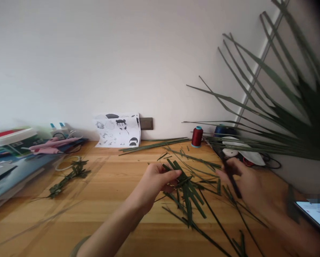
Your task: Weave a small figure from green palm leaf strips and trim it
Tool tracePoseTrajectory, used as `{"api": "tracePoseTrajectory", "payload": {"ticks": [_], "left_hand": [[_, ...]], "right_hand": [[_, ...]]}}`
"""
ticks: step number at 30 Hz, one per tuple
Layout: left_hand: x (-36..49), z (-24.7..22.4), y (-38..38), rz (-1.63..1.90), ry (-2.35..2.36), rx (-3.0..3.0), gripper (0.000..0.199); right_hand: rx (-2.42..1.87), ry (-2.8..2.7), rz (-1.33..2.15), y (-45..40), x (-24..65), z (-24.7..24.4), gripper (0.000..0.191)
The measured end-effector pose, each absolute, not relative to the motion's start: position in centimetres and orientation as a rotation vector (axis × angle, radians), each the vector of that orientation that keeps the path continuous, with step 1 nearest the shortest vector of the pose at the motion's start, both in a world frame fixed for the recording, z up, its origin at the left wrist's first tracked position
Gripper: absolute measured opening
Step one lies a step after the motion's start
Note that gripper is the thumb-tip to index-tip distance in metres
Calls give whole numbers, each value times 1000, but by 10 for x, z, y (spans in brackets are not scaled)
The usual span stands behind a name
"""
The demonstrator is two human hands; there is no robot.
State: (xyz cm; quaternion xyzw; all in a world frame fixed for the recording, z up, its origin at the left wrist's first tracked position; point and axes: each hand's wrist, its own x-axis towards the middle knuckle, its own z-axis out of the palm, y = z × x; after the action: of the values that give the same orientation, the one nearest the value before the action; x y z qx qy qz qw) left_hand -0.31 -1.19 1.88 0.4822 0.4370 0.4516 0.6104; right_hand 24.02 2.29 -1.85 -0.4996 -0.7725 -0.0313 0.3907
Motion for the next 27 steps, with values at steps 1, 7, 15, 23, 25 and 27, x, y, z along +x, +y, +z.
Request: {"api": "tracePoseTrajectory", "payload": {"ticks": [1,7,15,23,25,27], "left_hand": [[-3,19,-12,1061,1014,1081,14],[-2,22,-9,1256,1016,867,10],[-4,24,-8,1424,978,805,13],[-3,22,-7,1334,880,836,11],[-1,21,-7,1323,862,802,9],[0,21,-8,1303,840,806,9]], "right_hand": [[-1272,-1933,-55,21,239,-15,13],[-1207,-2066,59,9,236,-18,14],[-1321,-2253,35,14,242,-30,13],[-1331,-2320,-30,17,244,-34,9],[-1343,-2322,-45,16,244,-33,8],[-1342,-2328,-62,15,245,-32,8]]}}
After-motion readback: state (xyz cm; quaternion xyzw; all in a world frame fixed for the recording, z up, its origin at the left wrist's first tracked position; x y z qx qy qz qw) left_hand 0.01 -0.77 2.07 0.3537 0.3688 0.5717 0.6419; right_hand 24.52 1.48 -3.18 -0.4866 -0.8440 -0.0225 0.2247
